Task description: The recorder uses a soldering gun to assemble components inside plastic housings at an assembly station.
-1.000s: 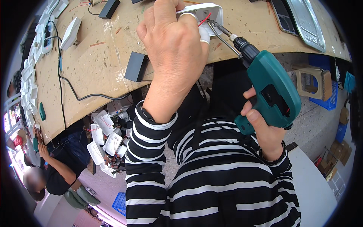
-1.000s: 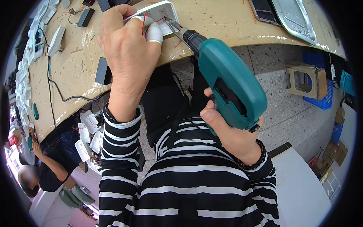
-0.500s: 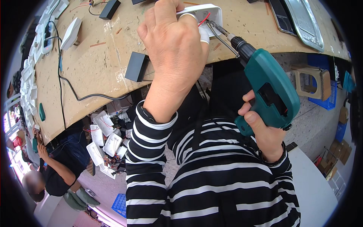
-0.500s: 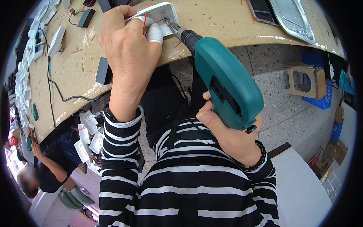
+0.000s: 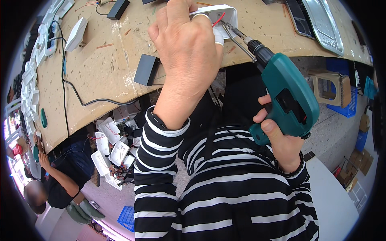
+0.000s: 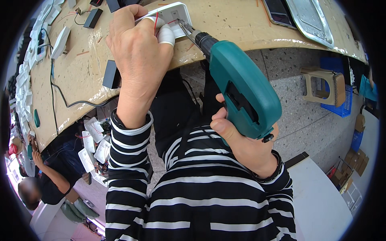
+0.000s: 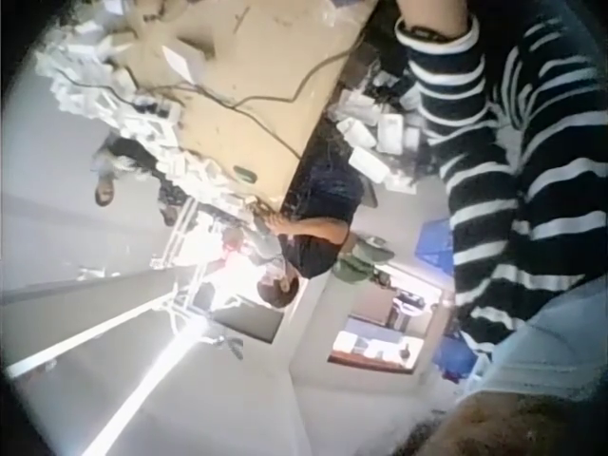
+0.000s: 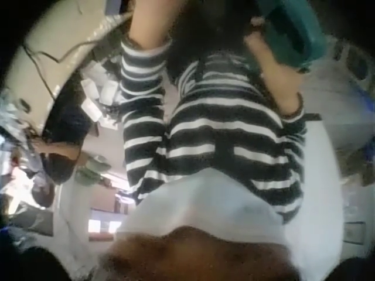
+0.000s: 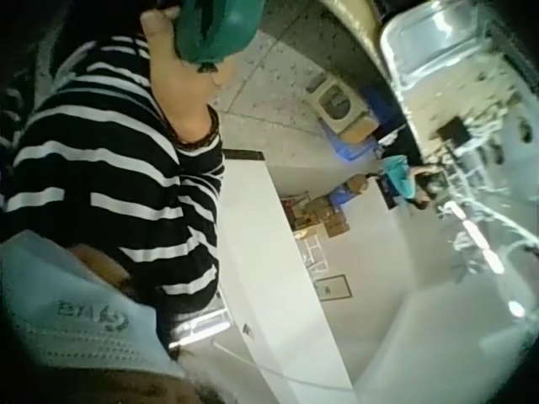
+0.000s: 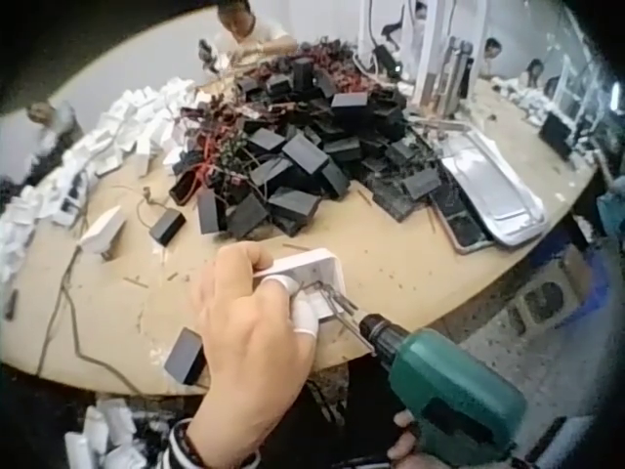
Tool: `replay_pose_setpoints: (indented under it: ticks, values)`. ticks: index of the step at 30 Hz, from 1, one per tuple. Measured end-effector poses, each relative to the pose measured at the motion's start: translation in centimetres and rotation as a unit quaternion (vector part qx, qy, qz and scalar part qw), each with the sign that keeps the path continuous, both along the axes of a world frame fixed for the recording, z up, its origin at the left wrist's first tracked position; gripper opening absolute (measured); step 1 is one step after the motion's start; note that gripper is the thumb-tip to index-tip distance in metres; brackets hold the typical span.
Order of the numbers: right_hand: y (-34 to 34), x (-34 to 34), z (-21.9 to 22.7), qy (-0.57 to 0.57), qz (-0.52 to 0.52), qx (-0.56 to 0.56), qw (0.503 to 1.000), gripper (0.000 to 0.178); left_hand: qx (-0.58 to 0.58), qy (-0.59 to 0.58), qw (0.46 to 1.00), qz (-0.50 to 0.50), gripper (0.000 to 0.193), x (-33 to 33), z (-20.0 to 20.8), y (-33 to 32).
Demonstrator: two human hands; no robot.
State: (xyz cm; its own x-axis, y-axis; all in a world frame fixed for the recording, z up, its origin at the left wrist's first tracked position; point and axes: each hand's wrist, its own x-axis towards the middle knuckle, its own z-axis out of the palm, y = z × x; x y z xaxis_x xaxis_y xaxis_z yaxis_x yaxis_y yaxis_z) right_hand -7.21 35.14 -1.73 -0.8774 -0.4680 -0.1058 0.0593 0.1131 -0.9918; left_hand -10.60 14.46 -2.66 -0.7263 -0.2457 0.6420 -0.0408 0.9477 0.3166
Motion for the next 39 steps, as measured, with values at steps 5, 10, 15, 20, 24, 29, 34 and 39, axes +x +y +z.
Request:
replay_pose_setpoints:
  ticks: [5,10,15,20,24,29,34,39]
  values:
    - [0.1,0.1,-0.1,-0.002,-0.006,0.000,1.000,0.055,0.010,0.000,1.000,-0.006,0.011,-0.1,0.0,0.0]
    - [0.1,0.1,0.0,0.007,-0.007,-0.001,1.000,0.059,0.013,-0.010,1.000,0.001,0.011,0.1,0.3,0.1]
    - [0.1,0.1,0.1,-0.005,-0.011,0.003,1.000,0.060,0.020,-0.003,1.000,-0.004,0.011,-0.1,0.0,0.1]
    - [0.2,0.1,0.2,-0.006,-0.002,0.005,1.000,0.060,0.008,-0.016,1.000,0.000,0.011,0.1,0.0,0.1]
    - [0.2,0.2,0.2,-0.006,-0.011,-0.011,1.000,0.062,0.018,-0.012,1.000,-0.004,0.010,0.1,0.1,0.2]
    - [0.7,0.2,0.6,-0.011,0.008,-0.003,1.000,0.065,-0.006,-0.010,1.000,0.002,0.010,0.1,0.2,0.1]
    - [1.2,0.4,0.5,0.044,-0.027,-0.071,0.996,0.069,-0.072,-0.023,0.997,0.023,0.015,0.0,-1.1,-0.3]
    - [1.4,0.1,0.4,0.053,-0.039,-0.077,0.995,0.070,-0.060,-0.040,0.997,0.017,0.021,0.6,-0.4,-0.2]
